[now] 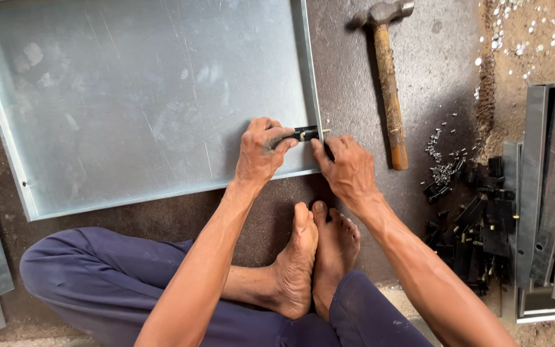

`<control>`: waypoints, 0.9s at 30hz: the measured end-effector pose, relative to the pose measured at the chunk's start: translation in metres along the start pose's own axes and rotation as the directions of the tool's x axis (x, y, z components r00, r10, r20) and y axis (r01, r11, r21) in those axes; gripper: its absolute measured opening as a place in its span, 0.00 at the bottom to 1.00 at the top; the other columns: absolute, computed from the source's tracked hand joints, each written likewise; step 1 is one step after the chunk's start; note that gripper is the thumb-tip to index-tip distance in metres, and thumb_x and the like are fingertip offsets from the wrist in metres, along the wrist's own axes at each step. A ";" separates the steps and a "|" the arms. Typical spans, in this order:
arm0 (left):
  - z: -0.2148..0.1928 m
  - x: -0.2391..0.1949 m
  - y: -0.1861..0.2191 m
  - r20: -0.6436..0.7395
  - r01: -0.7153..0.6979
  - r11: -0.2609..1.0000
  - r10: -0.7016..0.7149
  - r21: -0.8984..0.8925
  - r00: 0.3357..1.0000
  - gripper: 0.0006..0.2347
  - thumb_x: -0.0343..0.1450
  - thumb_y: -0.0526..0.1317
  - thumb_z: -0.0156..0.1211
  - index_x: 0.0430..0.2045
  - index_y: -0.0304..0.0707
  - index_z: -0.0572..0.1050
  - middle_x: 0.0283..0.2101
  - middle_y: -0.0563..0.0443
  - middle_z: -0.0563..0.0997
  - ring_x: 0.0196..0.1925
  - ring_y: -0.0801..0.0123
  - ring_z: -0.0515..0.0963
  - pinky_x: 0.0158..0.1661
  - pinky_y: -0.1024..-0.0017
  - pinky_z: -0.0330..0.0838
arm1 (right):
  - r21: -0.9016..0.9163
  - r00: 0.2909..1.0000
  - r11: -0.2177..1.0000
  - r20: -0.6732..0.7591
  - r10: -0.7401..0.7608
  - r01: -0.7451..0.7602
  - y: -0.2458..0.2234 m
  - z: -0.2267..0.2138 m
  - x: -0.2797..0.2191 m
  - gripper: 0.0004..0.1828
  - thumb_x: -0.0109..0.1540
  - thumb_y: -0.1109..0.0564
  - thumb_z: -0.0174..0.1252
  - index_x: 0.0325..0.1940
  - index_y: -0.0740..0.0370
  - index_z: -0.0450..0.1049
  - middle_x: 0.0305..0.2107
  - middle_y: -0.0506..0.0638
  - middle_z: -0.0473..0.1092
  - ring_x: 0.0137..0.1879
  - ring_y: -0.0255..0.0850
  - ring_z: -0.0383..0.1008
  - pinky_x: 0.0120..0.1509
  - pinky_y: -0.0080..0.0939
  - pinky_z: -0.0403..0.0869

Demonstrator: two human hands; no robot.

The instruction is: The person attaches small metal brackets to rectangular metal trays using a hammer to secure pins or fasteners while sitting on the floor.

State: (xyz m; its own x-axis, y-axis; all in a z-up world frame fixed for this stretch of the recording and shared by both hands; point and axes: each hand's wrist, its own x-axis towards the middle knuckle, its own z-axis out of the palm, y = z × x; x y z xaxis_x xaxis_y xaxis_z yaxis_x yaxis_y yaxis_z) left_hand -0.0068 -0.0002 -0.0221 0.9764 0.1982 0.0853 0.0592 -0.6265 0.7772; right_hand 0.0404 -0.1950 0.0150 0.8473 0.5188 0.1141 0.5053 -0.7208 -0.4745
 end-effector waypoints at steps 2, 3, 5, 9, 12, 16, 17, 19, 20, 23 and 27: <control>0.002 0.003 0.002 0.019 0.002 1.000 -0.002 -0.017 1.000 0.08 0.65 0.43 0.73 0.34 0.44 0.85 0.32 0.53 0.80 0.38 0.65 0.75 0.39 0.67 0.73 | 0.009 0.999 1.000 0.029 0.016 -0.016 0.006 0.001 -0.004 0.17 0.69 0.49 0.60 0.36 0.66 0.78 0.26 0.57 0.73 0.26 0.45 0.72 0.27 0.46 0.71; 0.003 0.005 0.004 0.026 0.002 1.000 -0.002 -0.026 1.000 0.08 0.66 0.43 0.73 0.34 0.45 0.85 0.32 0.53 0.80 0.38 0.65 0.75 0.39 0.67 0.73 | 0.013 0.999 1.000 0.042 0.022 -0.022 0.010 0.001 -0.004 0.17 0.70 0.50 0.60 0.35 0.66 0.78 0.24 0.56 0.73 0.25 0.45 0.71 0.27 0.46 0.71; 0.009 0.009 0.013 -0.002 -0.012 0.999 0.012 -0.046 1.000 0.08 0.65 0.41 0.73 0.34 0.43 0.85 0.33 0.52 0.81 0.39 0.63 0.75 0.41 0.64 0.72 | 0.015 1.000 1.000 -0.017 0.002 -0.002 0.020 -0.005 -0.002 0.16 0.70 0.51 0.60 0.37 0.67 0.78 0.26 0.56 0.73 0.27 0.46 0.73 0.28 0.46 0.71; 0.025 0.014 0.033 -0.035 0.001 0.996 -0.005 -0.090 0.999 0.09 0.64 0.40 0.73 0.35 0.41 0.85 0.33 0.49 0.79 0.40 0.60 0.75 0.43 0.60 0.72 | -0.018 0.998 1.000 -0.065 0.006 -0.008 0.031 -0.020 -0.001 0.14 0.70 0.52 0.60 0.38 0.66 0.78 0.28 0.59 0.73 0.30 0.52 0.74 0.33 0.49 0.72; 0.031 0.017 0.037 -0.074 -0.019 0.998 0.014 -0.058 0.997 0.08 0.65 0.40 0.73 0.35 0.41 0.85 0.34 0.50 0.80 0.40 0.61 0.75 0.43 0.62 0.72 | 0.000 0.995 0.999 -0.088 -0.043 0.043 0.033 -0.025 0.000 0.13 0.70 0.52 0.60 0.39 0.65 0.78 0.30 0.58 0.74 0.32 0.53 0.75 0.35 0.49 0.72; 0.034 0.017 0.036 -0.045 0.015 0.999 -0.017 -0.047 0.999 0.08 0.65 0.40 0.72 0.34 0.42 0.85 0.33 0.52 0.80 0.38 0.63 0.74 0.41 0.65 0.72 | 0.022 0.993 0.999 -0.117 -0.033 0.035 0.039 -0.033 0.000 0.15 0.71 0.50 0.60 0.43 0.67 0.76 0.33 0.59 0.74 0.35 0.52 0.76 0.38 0.49 0.74; 0.035 0.015 0.035 -0.048 0.014 0.999 -0.016 -0.041 0.999 0.08 0.65 0.40 0.72 0.34 0.42 0.85 0.33 0.52 0.80 0.38 0.63 0.74 0.41 0.65 0.72 | -0.010 0.987 0.999 -0.157 -0.034 0.033 0.044 -0.039 0.001 0.16 0.72 0.49 0.60 0.45 0.67 0.75 0.33 0.59 0.74 0.36 0.51 0.76 0.39 0.48 0.75; 0.038 0.015 0.034 -0.054 0.010 1.000 -0.012 -0.027 0.998 0.07 0.65 0.41 0.72 0.34 0.42 0.85 0.33 0.53 0.80 0.38 0.65 0.74 0.41 0.67 0.72 | -0.196 0.961 0.980 -0.261 -0.090 0.039 0.049 -0.048 0.003 0.20 0.71 0.46 0.59 0.48 0.68 0.71 0.34 0.60 0.73 0.38 0.50 0.75 0.41 0.47 0.75; 0.039 0.016 0.034 -0.053 0.004 1.000 -0.005 -0.019 0.999 0.07 0.65 0.41 0.72 0.34 0.43 0.85 0.32 0.54 0.80 0.38 0.65 0.74 0.42 0.67 0.73 | -0.343 0.936 0.939 -0.319 -0.146 0.030 0.054 -0.054 0.003 0.23 0.69 0.43 0.58 0.49 0.70 0.69 0.34 0.61 0.73 0.38 0.50 0.75 0.41 0.46 0.76; 0.040 0.014 0.034 -0.049 0.016 1.000 -0.017 -0.021 0.999 0.07 0.65 0.41 0.72 0.33 0.44 0.85 0.32 0.54 0.80 0.38 0.66 0.74 0.41 0.68 0.73 | -0.402 0.965 0.915 -0.249 -0.077 -0.031 0.073 -0.054 0.003 0.23 0.69 0.43 0.59 0.52 0.67 0.68 0.33 0.60 0.72 0.38 0.50 0.74 0.42 0.47 0.75; 0.039 0.014 0.034 -0.052 0.032 0.998 -0.035 -0.060 0.998 0.06 0.66 0.40 0.72 0.33 0.43 0.85 0.32 0.54 0.80 0.37 0.66 0.74 0.41 0.68 0.73 | -0.096 0.962 0.960 -0.101 0.254 -0.264 0.099 -0.061 0.001 0.18 0.76 0.48 0.57 0.54 0.69 0.70 0.33 0.55 0.72 0.33 0.43 0.71 0.37 0.47 0.72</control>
State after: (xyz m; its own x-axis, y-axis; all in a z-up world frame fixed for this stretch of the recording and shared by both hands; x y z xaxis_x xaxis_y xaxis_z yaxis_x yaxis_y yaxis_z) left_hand 0.0167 -0.0480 -0.0187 0.9617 0.2589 0.0898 0.0782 -0.5734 0.8155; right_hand 0.1014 -0.2941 0.0217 0.9600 0.2692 0.0772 0.2770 -0.8729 -0.4017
